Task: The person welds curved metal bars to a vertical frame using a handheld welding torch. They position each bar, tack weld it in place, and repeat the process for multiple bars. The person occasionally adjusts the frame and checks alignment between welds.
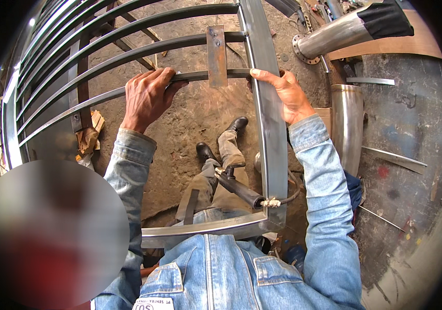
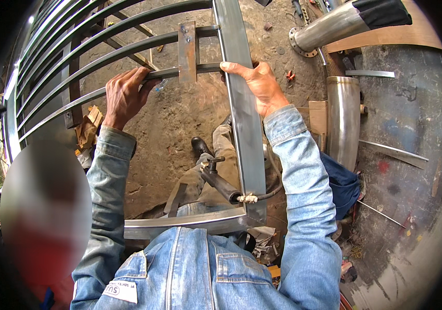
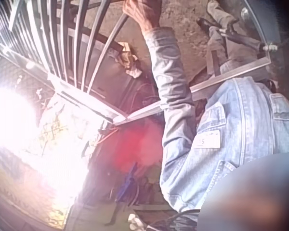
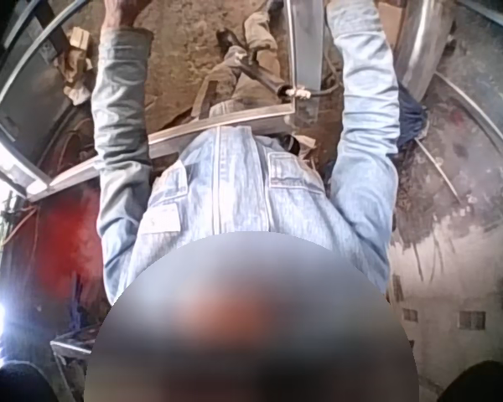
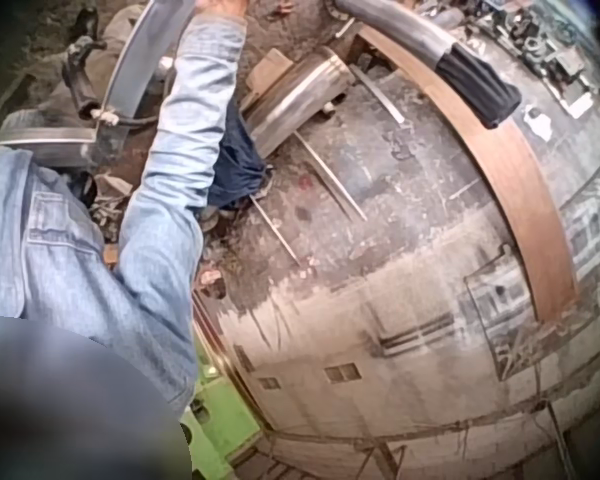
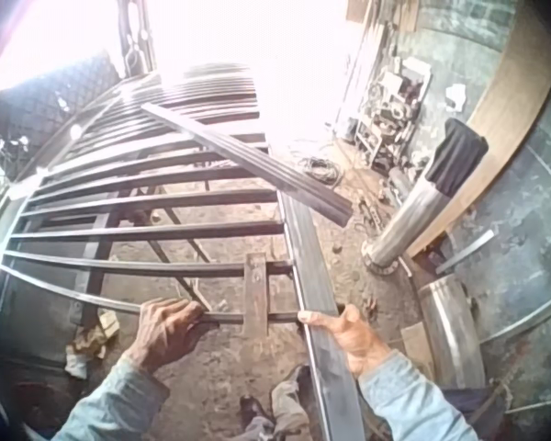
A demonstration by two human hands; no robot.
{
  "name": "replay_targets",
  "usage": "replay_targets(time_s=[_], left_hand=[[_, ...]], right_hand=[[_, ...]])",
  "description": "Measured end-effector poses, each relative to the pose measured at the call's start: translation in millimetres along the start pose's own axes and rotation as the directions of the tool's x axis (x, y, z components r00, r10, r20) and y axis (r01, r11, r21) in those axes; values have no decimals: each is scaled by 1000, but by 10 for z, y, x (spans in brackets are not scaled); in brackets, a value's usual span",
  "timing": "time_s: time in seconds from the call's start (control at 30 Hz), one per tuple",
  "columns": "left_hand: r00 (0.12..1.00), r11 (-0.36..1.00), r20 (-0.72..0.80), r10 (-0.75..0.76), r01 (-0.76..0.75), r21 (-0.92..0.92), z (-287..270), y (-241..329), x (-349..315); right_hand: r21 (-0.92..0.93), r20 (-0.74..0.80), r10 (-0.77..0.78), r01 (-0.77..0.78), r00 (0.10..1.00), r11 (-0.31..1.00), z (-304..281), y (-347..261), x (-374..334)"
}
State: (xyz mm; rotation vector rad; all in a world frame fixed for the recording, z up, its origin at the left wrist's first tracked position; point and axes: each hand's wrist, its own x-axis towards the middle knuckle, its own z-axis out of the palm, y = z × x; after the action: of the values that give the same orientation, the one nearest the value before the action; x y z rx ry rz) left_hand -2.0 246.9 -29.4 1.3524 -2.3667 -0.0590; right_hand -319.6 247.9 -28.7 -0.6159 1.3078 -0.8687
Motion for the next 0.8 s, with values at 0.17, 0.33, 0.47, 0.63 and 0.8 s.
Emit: replay_targets(time_s=[0.17,0.33,0.47,0.63,0.8], left_hand=[[1000,1000,18,-22,22,-6,14,9,-29],[999,999,-1,-40,40,-11,23,-65,-29],[998,998,25,-66,66,0,38,-38,-57],[998,998,31,-61,62,-16,31,-33,-67],[995,997,75,-71,72,-18,14,-31,-44]], right_hand=[[-16,39,-16,17,999,1000,-23,31,6],[27,80,-51,49,996,998,5,-5,7],[64,67,-16,12,998,998,89,-46,-43],[50,65,4,-8,998,999,67,-53,-36],[81,77,-3,-3,997,997,40,-31,-32]])
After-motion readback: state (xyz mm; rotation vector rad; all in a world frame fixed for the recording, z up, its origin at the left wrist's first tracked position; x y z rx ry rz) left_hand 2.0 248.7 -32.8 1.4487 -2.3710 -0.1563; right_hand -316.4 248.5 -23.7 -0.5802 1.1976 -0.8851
